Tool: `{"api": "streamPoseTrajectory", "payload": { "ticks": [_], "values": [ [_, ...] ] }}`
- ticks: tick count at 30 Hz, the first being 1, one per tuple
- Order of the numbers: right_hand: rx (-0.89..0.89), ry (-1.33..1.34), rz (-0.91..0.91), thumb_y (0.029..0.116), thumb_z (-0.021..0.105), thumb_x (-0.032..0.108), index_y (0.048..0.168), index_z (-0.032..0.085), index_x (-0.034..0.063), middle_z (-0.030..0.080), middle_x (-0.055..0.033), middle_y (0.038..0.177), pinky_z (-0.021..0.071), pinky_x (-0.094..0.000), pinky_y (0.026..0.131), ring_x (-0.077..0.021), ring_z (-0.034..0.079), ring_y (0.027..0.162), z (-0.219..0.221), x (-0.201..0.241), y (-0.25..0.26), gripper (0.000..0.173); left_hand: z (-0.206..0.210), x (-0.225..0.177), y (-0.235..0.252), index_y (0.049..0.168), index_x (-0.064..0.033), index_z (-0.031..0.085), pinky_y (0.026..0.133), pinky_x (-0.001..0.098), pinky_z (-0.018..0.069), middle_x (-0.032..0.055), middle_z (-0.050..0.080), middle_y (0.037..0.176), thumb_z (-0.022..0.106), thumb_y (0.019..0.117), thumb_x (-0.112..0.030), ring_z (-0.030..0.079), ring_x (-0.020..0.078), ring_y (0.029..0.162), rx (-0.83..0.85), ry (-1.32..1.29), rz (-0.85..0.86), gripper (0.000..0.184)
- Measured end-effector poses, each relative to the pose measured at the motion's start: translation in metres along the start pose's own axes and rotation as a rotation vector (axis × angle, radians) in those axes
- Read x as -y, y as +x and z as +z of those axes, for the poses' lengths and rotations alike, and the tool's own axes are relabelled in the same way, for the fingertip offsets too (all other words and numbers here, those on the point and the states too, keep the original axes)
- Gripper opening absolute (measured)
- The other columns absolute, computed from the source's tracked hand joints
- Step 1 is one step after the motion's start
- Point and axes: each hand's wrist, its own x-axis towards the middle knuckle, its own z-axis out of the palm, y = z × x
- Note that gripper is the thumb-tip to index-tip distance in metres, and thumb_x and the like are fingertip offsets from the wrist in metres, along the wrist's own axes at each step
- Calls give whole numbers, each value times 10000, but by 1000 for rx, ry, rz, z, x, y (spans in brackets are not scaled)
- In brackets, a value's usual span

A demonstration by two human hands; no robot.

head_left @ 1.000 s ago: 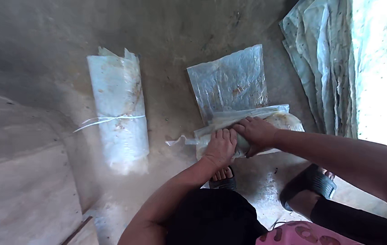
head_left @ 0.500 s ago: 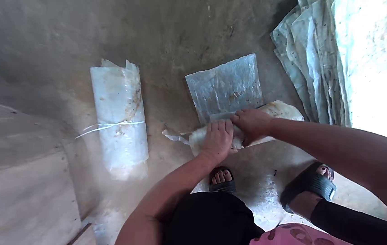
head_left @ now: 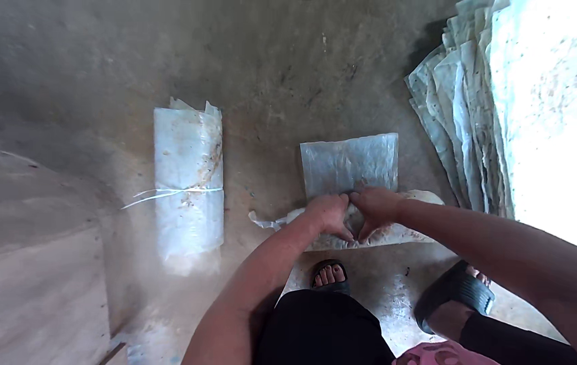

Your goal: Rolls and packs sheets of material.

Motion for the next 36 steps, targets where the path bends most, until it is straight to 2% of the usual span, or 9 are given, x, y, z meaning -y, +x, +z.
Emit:
{"api": "streamPoseTrajectory", "payload": {
  "ticks": [4, 9, 15, 18, 20, 23, 29, 33, 36],
  "values": [
    [-234, -50, -63, 685, 915, 543, 1451, 508, 6, 500, -235, 1478, 334, -592, 1156, -424, 445, 1398, 30, 1, -19, 1021, 9, 7, 5, 1368, 13, 547, 1008, 569, 492, 216, 621, 1277, 898, 723, -533, 600, 375, 1216, 1, -21, 60, 915],
    [-390, -171, -113, 862, 813, 271, 1591, 304, -22, 257, -384, 1601, 158, -692, 1203, -541, 222, 1511, 90, 10, -54, 936, 3, 11, 7, 1330, 10, 583, 1016, 596, 467, 228, 563, 1335, 900, 747, -461, 491, 422, 1315, -22, -62, 65, 815],
    [-179, -163, 12, 877, 766, 187, 1634, 184, 27, 239, -366, 1613, 158, -623, 1223, -512, 227, 1515, 54, 11, -34, 968, 34, 7, -21, 1312, 9, 618, 1074, 590, 439, 247, 581, 1373, 879, 683, -606, 528, 431, 1320, -501, 89, 147, 918],
    [-134, -122, -30, 786, 871, 267, 1614, 259, 32, 366, -332, 1552, 261, -605, 1190, -491, 343, 1458, 30, 2, -27, 1056, 60, -15, -43, 1582, 46, 301, 1227, 617, 182, 307, 251, 1645, 787, 854, -497, 235, 471, 1534, -368, 216, 59, 1030],
    [-180, -115, -76, 697, 937, 289, 1565, 364, 27, 476, -313, 1456, 368, -602, 1117, -490, 450, 1368, 18, -4, -19, 1072, 66, -11, -35, 1529, 70, 398, 1173, 602, 320, 336, 387, 1565, 788, 866, -376, 397, 484, 1456, -518, 351, 56, 889],
    [-187, -99, -111, 620, 991, 345, 1500, 458, 28, 549, -276, 1384, 456, -601, 1032, -468, 530, 1281, -4, -15, -6, 1077, 28, -6, -25, 1494, 81, 423, 1130, 547, 392, 325, 500, 1453, 827, 845, -315, 491, 455, 1371, -421, 267, 54, 861],
    [-294, -119, -18, 718, 948, 314, 1520, 409, -28, 481, -258, 1486, 333, -588, 1157, -443, 448, 1386, -24, 12, -20, 1025, -42, 16, -8, 1402, 45, 502, 1014, 585, 484, 257, 598, 1315, 889, 782, -407, 584, 414, 1248, -147, 61, 92, 860],
    [-373, -116, -7, 684, 961, 360, 1489, 455, -2, 504, -267, 1450, 347, -612, 1133, -458, 455, 1372, -23, 4, -9, 1018, -57, 28, 7, 1406, 24, 532, 1094, 595, 407, 247, 537, 1412, 898, 731, -504, 466, 435, 1360, -144, 56, 91, 932],
    [-297, -65, -12, 674, 969, 375, 1452, 499, -2, 493, -250, 1456, 387, -618, 1082, -456, 439, 1369, -44, -2, -1, 984, -39, 25, -16, 1432, -13, 560, 1140, 628, 336, 217, 441, 1551, 863, 781, -500, 378, 458, 1429, -475, 7, 33, 868]
  ]
}}
